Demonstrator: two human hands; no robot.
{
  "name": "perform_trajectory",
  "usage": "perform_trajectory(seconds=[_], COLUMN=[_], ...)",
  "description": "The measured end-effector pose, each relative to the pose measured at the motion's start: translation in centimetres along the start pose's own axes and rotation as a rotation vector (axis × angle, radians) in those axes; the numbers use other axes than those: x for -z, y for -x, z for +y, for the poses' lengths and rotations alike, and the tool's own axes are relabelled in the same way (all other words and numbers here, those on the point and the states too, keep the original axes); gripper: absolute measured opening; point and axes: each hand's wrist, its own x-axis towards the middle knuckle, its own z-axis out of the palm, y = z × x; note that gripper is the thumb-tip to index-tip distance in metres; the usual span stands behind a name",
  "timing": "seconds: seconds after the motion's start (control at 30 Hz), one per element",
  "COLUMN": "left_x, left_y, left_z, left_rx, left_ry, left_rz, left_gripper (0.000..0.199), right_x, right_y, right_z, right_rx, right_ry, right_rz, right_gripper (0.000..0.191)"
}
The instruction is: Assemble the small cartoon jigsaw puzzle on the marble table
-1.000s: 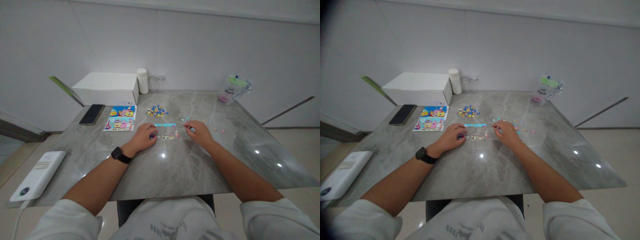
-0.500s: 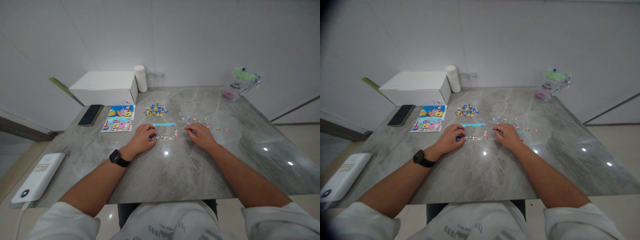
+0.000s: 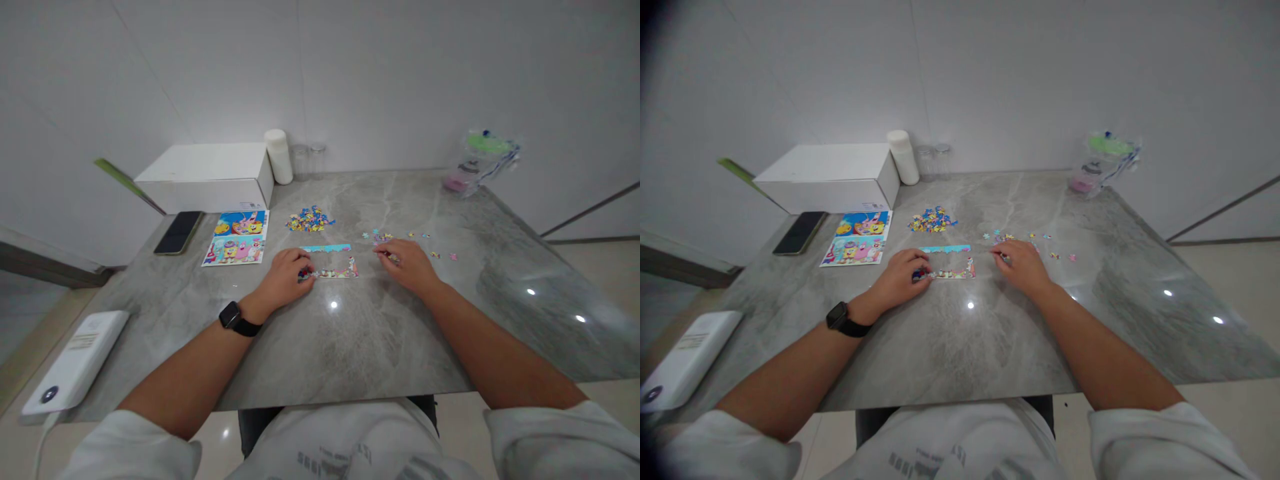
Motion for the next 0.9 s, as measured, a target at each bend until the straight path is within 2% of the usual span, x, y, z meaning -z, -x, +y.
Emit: perform_trajectory(seconds=[0.13, 0.23, 0.43, 0.63, 0.9], left_x=[0.0, -0.1, -0.1, 0.1, -0.1], left_y=[0.0, -0.1, -0.1, -0.3, -0.1], left_z=[-0.4, -0.8, -0.7, -0.4, -0.5], left_rx=[-0.009, -0.012, -0.003, 0.003, -0.006], left_ry=[-0.005, -0.004, -0.015, 0.003, -0.031], left_rz=[0.017, 0.024, 0.012, 0.038, -0.012], left_gripper=[0.014, 0.015, 0.016, 0.015, 0.018], right_x=[2.5, 3.3, 2.6, 2.8, 2.2], right_y=[-0.2, -0.2, -0.2, -0.2, 0.0], right_z=[1.6, 2.3, 2.1, 2.1, 2.5], right_rx=[-0.143, -0.205, -0.196, -0.224, -0.212], right_ry=[0.072, 0.078, 0.078, 0.077, 0.068], right_rz=[0.229, 0.309, 0.248, 0.221, 0.193], right_gripper=[0.020, 0.020, 0.019, 0.020, 0.020])
